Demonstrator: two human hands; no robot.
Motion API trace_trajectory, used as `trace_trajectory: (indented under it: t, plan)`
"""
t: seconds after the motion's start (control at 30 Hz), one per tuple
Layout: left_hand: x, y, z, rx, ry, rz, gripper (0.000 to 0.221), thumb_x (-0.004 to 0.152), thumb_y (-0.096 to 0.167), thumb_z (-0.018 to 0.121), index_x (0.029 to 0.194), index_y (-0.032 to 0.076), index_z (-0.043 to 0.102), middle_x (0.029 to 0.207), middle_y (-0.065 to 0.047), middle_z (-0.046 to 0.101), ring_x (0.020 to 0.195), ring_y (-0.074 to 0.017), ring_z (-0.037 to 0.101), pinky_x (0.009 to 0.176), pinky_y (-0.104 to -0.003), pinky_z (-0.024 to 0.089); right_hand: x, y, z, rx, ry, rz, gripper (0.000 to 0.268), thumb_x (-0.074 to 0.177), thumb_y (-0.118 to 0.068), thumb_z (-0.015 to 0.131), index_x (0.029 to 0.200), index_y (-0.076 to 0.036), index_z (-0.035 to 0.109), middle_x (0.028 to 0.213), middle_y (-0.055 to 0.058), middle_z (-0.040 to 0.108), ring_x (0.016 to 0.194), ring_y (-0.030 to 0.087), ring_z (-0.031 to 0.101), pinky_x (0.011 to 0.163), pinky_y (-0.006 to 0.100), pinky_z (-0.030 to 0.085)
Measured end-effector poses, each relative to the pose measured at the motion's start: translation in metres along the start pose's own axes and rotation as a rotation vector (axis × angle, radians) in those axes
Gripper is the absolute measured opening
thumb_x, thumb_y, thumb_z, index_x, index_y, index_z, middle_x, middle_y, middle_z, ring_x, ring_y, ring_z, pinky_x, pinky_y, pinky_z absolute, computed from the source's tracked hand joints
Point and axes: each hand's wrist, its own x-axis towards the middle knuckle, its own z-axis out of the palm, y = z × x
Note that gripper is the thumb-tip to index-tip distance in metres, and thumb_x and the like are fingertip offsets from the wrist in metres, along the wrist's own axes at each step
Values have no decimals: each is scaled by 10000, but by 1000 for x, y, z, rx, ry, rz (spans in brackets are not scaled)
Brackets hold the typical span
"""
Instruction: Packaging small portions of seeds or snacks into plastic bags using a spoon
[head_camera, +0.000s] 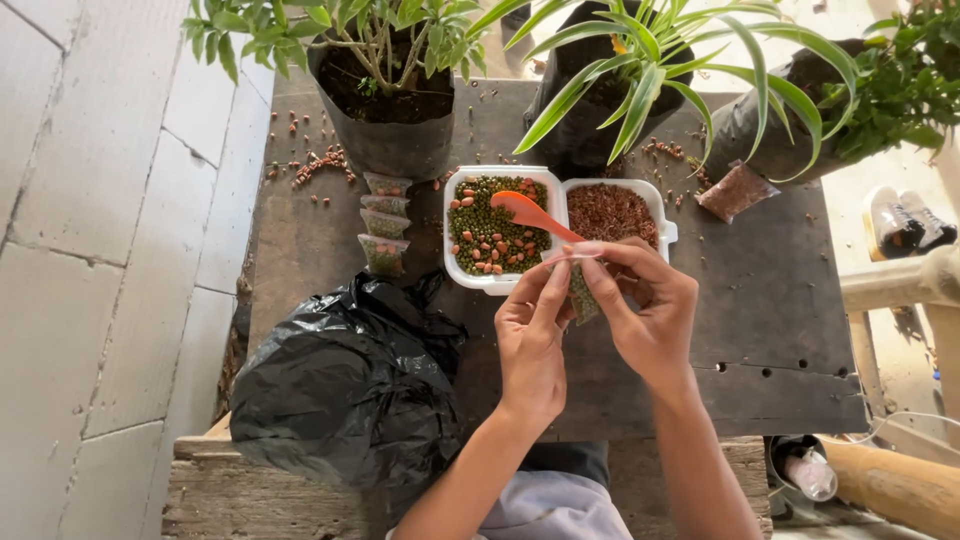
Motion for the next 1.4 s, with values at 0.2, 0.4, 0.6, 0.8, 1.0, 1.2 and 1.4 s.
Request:
trace_trajectory:
  t: [0.2,0.4,0.6,0.8,1.0,1.2,1.4]
  plan:
    - [4,-6,2,-13,-60,8,141,942,104,770,1071,50,757,870,25,692,812,-7,610,738,-179,524,-7,6,-3,-15,7,-31,116,960,2,751,1069,32,776,889,126,710,761,146,656,629,291,595]
    - [0,-11,7,-86,-33,47,159,948,56,757,1106,36,755,918,-10,704,876,-43,668,801,-204,557,-7,-2,-3,-31,29,-29,115,970,10,752,1080,39,770,884,128,693,758,150,645,627,292,595]
    - [7,-27,-4,-162,-37,41,146,980,76,735,1122,45,744,958,-32,725,933,-69,697,858,-236,583,-6,-2,-3,-64,1,0,110,995,11,770,1098,49,765,924,128,680,781,154,642,660,286,594]
    - [12,-19,-1,-199,8,-6,106,1008,124,710,1090,65,741,931,-47,752,879,-95,734,791,-247,609,-2,-1,0,-92,-10,-15,109,998,-5,773,1094,47,766,912,133,681,777,165,658,646,289,591]
    - [11,-21,-13,17,16,42,100,972,201,755,1039,136,789,893,35,746,825,-33,686,747,-205,557,0,-9,1,-89,-6,-40,100,970,4,773,1040,72,750,910,151,707,789,188,679,704,338,615]
    - [-15,23,-39,581,-270,563,107,950,87,747,1043,61,793,1009,-81,760,941,-177,700,814,-297,567,-37,-1,-19,-146,-213,-40,72,830,-76,803,889,-65,763,909,94,787,817,227,783,759,348,597]
    - [-36,22,-69,769,-295,639,263,1052,219,589,1270,91,666,1295,-117,657,1239,-272,660,1068,-404,550,-53,13,-15,-329,-344,-171,145,891,-77,760,1027,-63,809,1015,91,770,895,191,762,793,317,617]
